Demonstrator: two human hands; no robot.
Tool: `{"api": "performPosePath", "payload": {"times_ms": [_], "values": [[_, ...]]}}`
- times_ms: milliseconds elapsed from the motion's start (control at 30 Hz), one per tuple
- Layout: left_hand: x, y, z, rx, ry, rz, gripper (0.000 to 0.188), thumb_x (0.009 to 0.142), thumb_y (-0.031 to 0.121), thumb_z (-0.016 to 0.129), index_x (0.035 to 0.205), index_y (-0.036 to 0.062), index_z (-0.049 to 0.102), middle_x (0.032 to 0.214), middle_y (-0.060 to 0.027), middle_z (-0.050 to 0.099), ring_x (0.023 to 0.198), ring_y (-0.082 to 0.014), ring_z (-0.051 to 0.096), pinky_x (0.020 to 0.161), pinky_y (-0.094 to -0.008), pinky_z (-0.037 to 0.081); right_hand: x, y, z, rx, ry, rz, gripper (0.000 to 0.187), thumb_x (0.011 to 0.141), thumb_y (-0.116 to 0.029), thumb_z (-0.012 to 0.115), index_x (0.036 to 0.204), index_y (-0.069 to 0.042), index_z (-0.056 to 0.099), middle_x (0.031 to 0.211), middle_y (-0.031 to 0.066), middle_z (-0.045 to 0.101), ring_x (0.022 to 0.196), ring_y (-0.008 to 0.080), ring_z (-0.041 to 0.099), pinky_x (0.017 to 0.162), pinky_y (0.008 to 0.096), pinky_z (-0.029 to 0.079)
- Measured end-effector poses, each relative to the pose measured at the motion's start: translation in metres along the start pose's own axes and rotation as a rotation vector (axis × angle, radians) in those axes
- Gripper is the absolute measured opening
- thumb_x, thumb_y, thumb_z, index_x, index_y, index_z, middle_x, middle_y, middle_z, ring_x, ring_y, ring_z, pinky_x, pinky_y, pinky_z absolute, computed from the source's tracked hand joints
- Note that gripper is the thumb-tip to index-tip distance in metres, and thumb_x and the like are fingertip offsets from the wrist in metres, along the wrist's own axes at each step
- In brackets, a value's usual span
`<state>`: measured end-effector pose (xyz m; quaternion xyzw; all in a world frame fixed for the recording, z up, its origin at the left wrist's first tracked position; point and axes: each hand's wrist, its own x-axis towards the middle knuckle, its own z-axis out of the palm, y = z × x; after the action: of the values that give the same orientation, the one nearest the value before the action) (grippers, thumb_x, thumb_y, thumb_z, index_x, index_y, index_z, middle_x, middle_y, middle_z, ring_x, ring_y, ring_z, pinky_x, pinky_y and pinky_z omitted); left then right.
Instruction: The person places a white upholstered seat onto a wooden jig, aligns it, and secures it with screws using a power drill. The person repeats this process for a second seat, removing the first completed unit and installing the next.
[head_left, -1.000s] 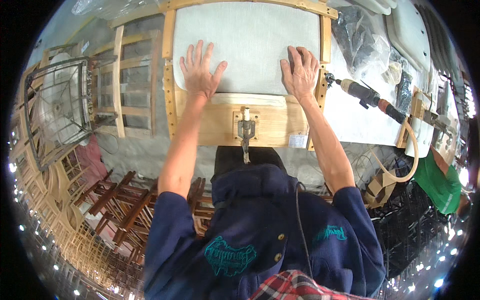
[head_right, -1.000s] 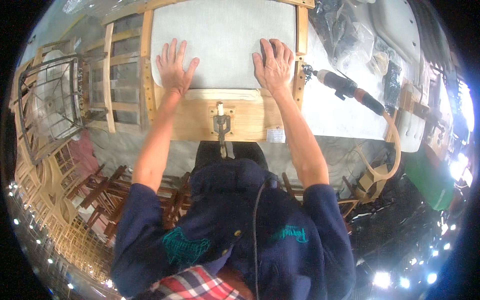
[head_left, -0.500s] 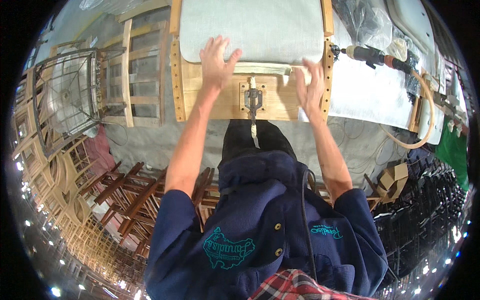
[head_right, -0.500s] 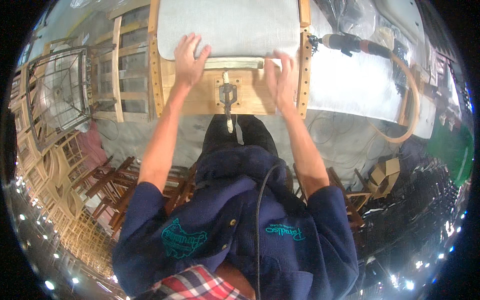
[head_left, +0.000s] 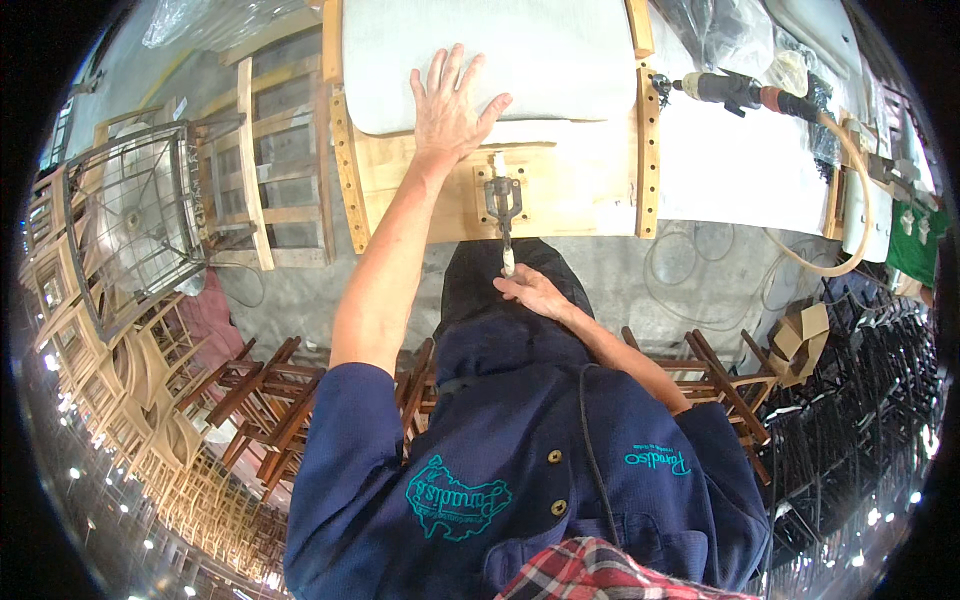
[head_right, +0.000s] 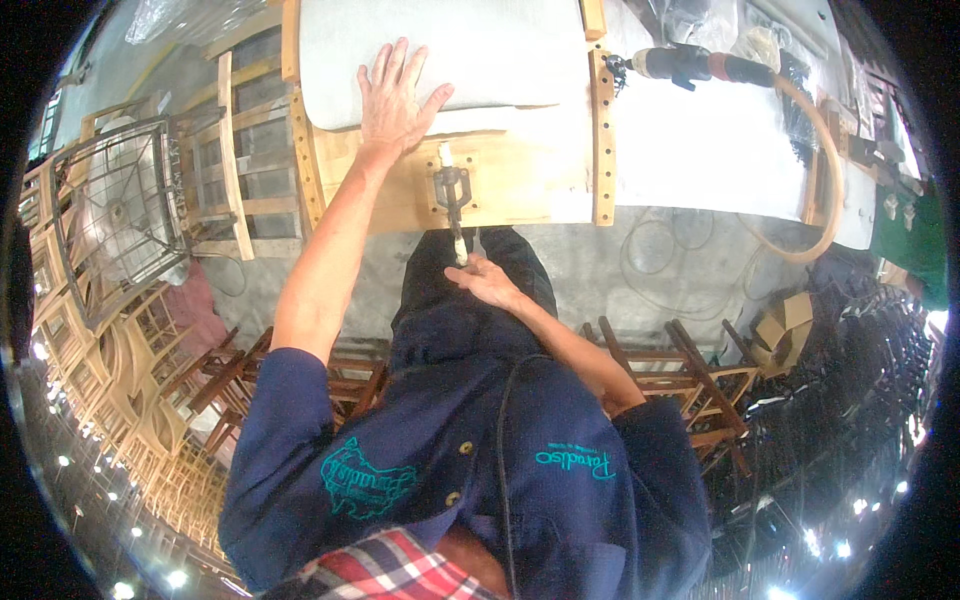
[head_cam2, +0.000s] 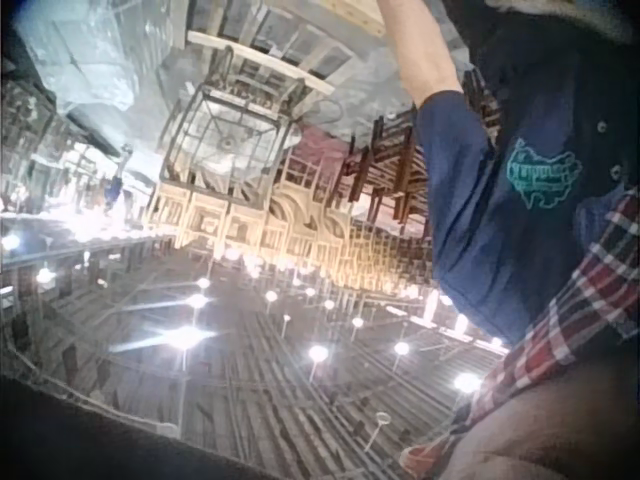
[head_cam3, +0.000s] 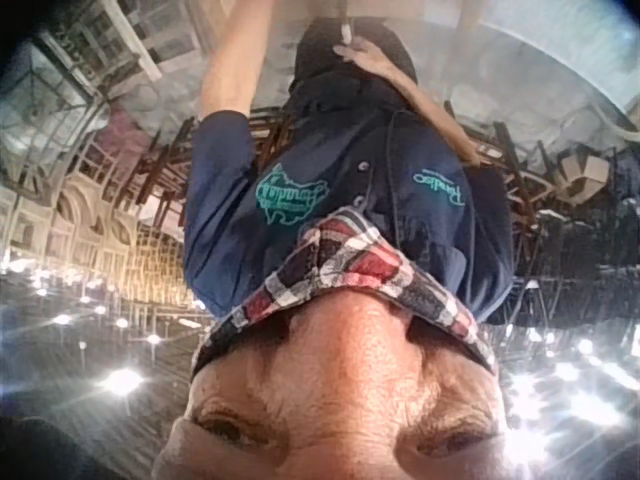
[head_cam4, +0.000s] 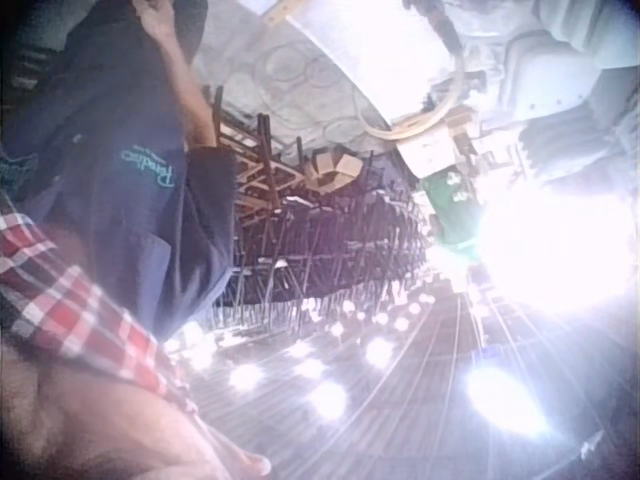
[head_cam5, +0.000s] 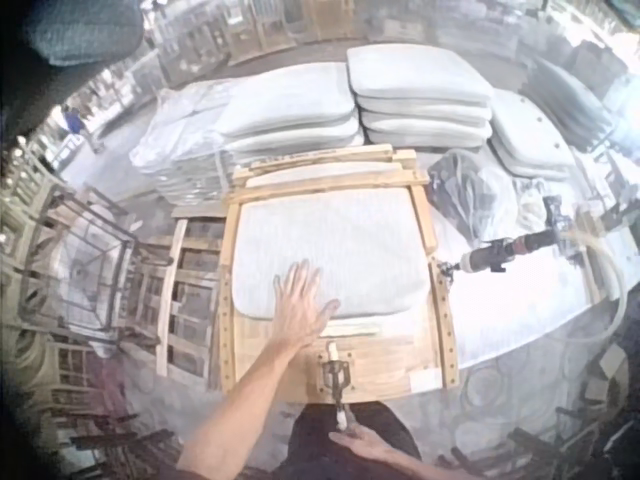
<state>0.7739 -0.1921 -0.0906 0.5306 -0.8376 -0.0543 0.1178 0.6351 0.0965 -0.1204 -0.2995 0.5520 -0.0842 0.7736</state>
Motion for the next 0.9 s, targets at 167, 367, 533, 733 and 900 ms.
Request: {"api": "performPosePath", "payload": {"times_ms": [167,367,533,733,900], "values": [[0.004,0.000,0.000,-0.004,0.019,-0.005,0.078,0.098,0.071,0.046,0.152,0.0150,0.048,0.164,-0.0132,0.032,0.153,-0.0329,0.025,0.123,-0.0659,0.013,-0.007,-0.011,0.010,0.047,0.045,0.071,0.058,0.096,-0.054,0.065,0.084,0.003,0.070,0.080,0.0109,0.072,0.076,0.0185,0.068,0.072,0.0340,0.054],[0.003,0.005,-0.006,-0.274,0.042,-0.054,0.074,0.095,0.063,0.055,0.148,0.0112,0.052,0.159,-0.0181,0.040,0.151,-0.0394,0.028,0.120,-0.0701,0.015,-0.050,-0.043,0.017,0.065,0.288,0.080,0.047,0.097,-0.045,0.070,0.069,-0.009,0.061,0.063,-0.0005,0.058,0.058,0.0105,0.054,0.055,0.0303,0.041],[-0.006,0.004,0.017,-0.211,0.069,-0.028,0.074,0.096,0.060,0.052,0.148,0.0068,0.050,0.160,-0.0185,0.035,0.150,-0.0394,0.028,0.119,-0.0681,0.017,-0.024,-0.053,0.027,0.808,0.344,0.051,0.048,0.101,-0.051,0.057,0.082,-0.007,0.059,0.055,0.0024,0.047,0.054,0.0197,0.049,0.056,0.0317,0.041],[-0.005,0.008,-0.007,-0.219,0.045,-0.069,0.074,0.098,0.058,0.051,0.150,0.0054,0.048,0.160,-0.0178,0.035,0.150,-0.0369,0.025,0.120,-0.0658,0.018,0.009,-0.053,0.031,1.423,0.286,0.005,0.074,0.090,-0.080,0.049,0.079,-0.007,0.055,0.058,0.0066,0.050,0.058,0.0280,0.054,0.058,0.0377,0.045],[0.000,0.011,-0.015,-0.234,0.038,-0.070,0.075,0.097,0.057,0.053,0.151,0.0058,0.045,0.161,-0.0175,0.034,0.150,-0.0371,0.026,0.120,-0.0646,0.018,0.025,-0.036,0.025,1.334,0.130,-0.175,0.092,0.082,-0.093,0.041,0.067,-0.005,0.063,0.063,0.0112,0.059,0.065,0.0316,0.059,0.061,0.0423,0.047]]}}
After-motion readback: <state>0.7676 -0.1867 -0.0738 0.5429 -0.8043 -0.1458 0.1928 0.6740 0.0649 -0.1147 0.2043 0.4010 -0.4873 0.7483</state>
